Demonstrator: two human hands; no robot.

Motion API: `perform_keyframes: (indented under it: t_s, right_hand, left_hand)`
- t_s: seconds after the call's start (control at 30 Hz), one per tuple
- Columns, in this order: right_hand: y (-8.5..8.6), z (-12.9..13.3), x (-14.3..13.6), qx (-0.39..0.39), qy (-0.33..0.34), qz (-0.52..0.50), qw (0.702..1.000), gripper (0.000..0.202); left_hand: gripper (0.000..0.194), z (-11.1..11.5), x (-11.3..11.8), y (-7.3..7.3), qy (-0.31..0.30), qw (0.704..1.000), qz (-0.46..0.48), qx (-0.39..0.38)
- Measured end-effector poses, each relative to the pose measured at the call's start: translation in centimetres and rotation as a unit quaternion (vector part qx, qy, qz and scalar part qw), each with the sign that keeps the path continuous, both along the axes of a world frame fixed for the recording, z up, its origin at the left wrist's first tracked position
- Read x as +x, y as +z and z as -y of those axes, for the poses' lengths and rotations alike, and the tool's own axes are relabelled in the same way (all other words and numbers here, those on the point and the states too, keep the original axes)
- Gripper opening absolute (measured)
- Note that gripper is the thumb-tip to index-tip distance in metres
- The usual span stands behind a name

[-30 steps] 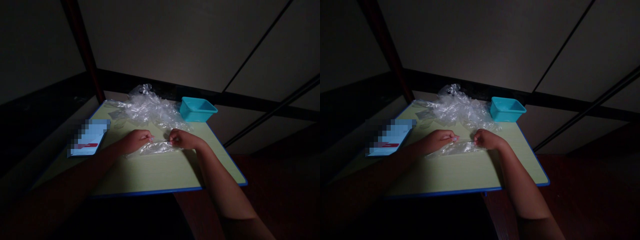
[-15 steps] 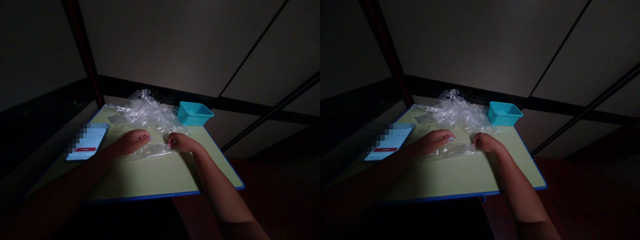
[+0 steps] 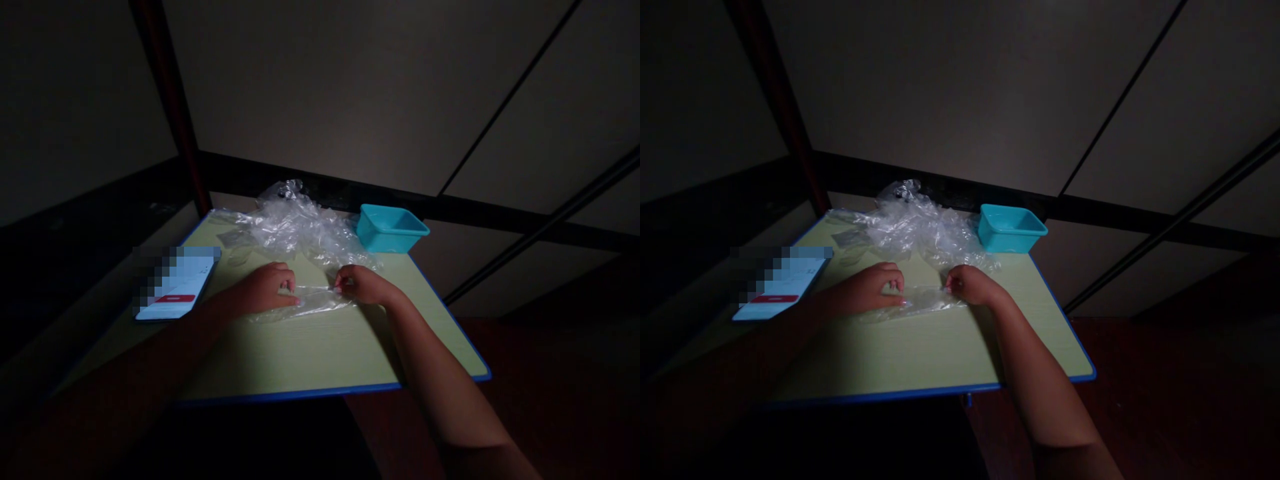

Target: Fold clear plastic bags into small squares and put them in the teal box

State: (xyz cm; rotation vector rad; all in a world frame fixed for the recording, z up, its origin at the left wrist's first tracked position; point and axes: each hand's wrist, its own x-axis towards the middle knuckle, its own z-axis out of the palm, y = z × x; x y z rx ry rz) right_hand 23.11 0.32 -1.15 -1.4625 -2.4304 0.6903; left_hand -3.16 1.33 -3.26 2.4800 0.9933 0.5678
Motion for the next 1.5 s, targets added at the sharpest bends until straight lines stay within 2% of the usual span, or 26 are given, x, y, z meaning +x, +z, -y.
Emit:
perform_keyframes:
  t_s: [0.17,0.43,0.7,0.87,0.93,1.03,1.13,1.23,1.3,1.5]
  right_hand:
    - [-0.3,0.0,0.0,-0.002,0.017,-0.008,1.0,0.016]
    - [-0.1,0.2,-0.6,0.025,0.088,0.002,0.996,0.008]
    - [-0.3,0.0,-0.7,0.047,0.11,0.017,0.993,0.008]
    - [-0.5,0.0,-0.4,0.022,0.099,-0.007,0.995,0.009]
    - [-0.4,0.1,-0.3,0.008,0.084,-0.016,0.996,0.008]
    - [-0.2,0.2,-0.2,-0.022,0.062,-0.027,0.997,0.006]
    - [0.0,0.3,-0.2,-0.041,0.047,-0.033,0.998,0.006]
    - [0.2,0.4,-0.2,-0.043,0.04,-0.034,0.998,0.007]
    - [0.3,0.4,-0.2,-0.045,0.043,-0.038,0.997,0.008]
    - [0.3,0.4,-0.1,-0.047,0.049,-0.05,0.996,0.011]
  left_hand:
    - [0.016,0.3,0.3,-0.2,-0.023,1.0,-0.013,-0.004]
    - [0.012,0.5,0.8,-0.3,-0.043,0.999,-0.01,-0.029]
    - [0.017,0.8,0.9,0.2,0.033,0.994,0.021,-0.099]
    - [0.024,0.7,0.7,-0.3,0.002,1.0,-0.016,-0.009]
    - [0.025,0.7,0.7,-0.4,-0.011,1.0,-0.028,-0.005]
    - [0.023,0.8,0.6,-0.3,-0.022,0.999,-0.023,-0.036]
    - [0.024,0.8,0.6,0.3,-0.027,0.995,-0.016,-0.1]
    - [0.026,1.0,0.5,0.9,-0.005,0.984,-0.023,-0.178]
    - [0.025,1.2,0.4,1.1,0.01,0.979,-0.025,-0.204]
    - [0.018,1.5,0.3,0.9,0.005,0.991,-0.063,-0.115]
